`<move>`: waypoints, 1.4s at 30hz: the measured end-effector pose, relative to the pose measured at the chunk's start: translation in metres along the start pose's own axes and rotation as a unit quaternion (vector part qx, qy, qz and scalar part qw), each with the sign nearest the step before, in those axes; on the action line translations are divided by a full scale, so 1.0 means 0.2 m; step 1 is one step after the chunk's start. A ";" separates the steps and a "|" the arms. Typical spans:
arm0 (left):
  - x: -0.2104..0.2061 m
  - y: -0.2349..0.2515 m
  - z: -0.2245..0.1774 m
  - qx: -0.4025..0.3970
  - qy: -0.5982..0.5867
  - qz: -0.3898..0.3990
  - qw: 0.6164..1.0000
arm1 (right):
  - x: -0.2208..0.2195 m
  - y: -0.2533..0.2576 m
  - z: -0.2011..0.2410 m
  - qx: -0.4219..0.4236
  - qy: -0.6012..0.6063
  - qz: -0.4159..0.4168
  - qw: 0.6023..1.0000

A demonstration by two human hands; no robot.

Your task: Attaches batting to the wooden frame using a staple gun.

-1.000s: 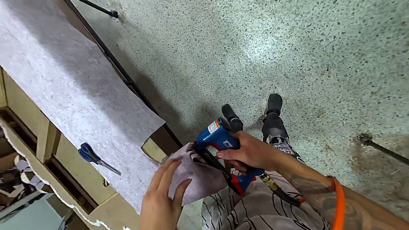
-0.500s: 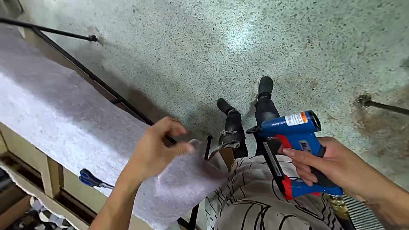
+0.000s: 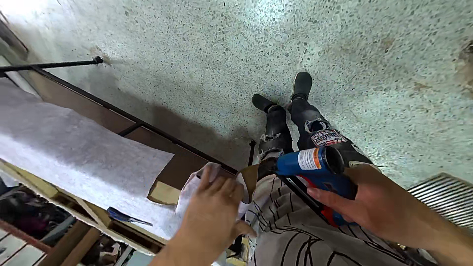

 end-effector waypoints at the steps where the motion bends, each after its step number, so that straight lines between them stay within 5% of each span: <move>1: -0.04 0.03 -0.07 0.007 0.040 0.011 0.999 | 0.02 -0.01 -0.01 0.016 -0.017 -0.007 1.000; 5: -0.06 0.11 -0.10 0.106 0.080 0.006 0.991 | 0.07 -0.04 -0.04 0.029 -0.016 0.001 0.999; 10: -0.07 -0.04 0.01 0.245 0.083 -0.067 0.964 | -0.12 0.06 -0.01 0.025 0.040 0.162 0.986; 16: -0.11 -0.12 0.01 0.291 0.081 -0.108 0.947 | -0.41 0.17 -0.02 -0.061 -0.011 0.291 0.955; 21: -0.10 -0.20 0.04 0.318 0.037 -0.173 0.931 | -0.47 0.17 -0.01 -0.045 0.001 0.289 0.956; 25: 0.00 -0.38 0.09 0.222 -0.112 -0.287 0.925 | -0.49 0.19 0.02 -0.049 0.024 0.282 0.958; 28: 0.06 -0.42 0.21 0.151 -0.113 -0.206 0.960 | -0.47 0.19 0.02 -0.045 0.003 0.256 0.966; 32: -0.03 -0.19 0.19 -0.036 -0.032 -0.058 0.997 | -0.36 0.13 0.00 0.076 -0.026 0.095 0.992; 35: -0.08 -0.07 0.16 -0.154 -0.047 -0.060 0.985 | -0.25 0.00 -0.05 0.088 -0.044 0.018 0.995; 42: -0.25 0.14 0.18 -0.114 -0.084 -0.074 0.987 | -0.22 -0.27 0.11 -0.027 -0.144 0.079 0.986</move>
Point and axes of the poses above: each hand's wrist, its own y-axis towards the middle knuckle, its own x-axis out of the back of the hand, z = x × y, the point moved 7 cm from there along y, towards the middle knuckle, and after that the axes turned 6 degrees about y, right-handed, at the moved point
